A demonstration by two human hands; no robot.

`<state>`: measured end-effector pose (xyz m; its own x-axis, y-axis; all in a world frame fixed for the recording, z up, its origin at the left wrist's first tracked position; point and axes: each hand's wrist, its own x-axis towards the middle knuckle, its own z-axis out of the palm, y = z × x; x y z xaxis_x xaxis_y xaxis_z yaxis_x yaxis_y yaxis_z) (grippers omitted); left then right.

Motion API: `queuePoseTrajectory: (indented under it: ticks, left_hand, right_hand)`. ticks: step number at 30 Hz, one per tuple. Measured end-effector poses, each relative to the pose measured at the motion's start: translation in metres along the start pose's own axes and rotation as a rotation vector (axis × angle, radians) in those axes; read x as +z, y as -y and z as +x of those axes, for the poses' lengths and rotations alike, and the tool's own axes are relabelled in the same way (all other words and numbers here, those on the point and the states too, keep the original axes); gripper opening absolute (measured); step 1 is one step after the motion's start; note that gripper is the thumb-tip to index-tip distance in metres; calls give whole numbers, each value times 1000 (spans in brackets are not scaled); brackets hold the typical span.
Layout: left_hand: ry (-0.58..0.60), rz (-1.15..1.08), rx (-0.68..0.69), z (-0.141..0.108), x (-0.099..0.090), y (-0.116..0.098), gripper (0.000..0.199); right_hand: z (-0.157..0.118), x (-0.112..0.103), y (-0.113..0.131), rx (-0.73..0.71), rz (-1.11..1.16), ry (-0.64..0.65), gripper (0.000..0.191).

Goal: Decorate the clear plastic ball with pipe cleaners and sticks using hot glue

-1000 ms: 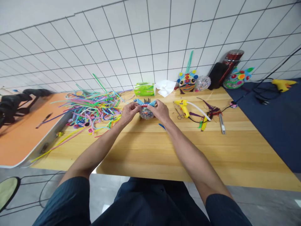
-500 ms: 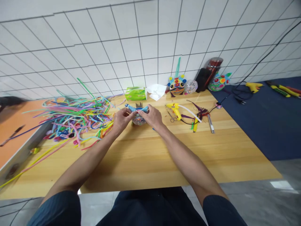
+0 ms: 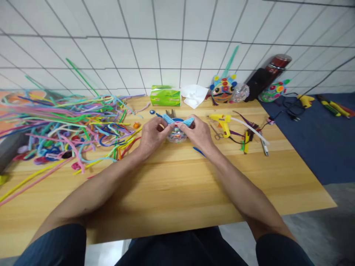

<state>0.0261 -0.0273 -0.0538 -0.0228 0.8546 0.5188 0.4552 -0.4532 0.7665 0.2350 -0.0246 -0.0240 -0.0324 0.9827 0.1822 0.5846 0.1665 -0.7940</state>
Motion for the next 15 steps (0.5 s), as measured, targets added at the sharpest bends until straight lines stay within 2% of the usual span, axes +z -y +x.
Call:
queuePoseTrajectory:
  ticks: [4,15]
  left_hand:
    - [-4,15,90,0,-2,4,26]
    - [-19,-38,70,1,1,5,26]
  right_hand:
    - [1,-1,-4,-32,19,3,36]
    - [4,7,-13,-69,72,-63,36]
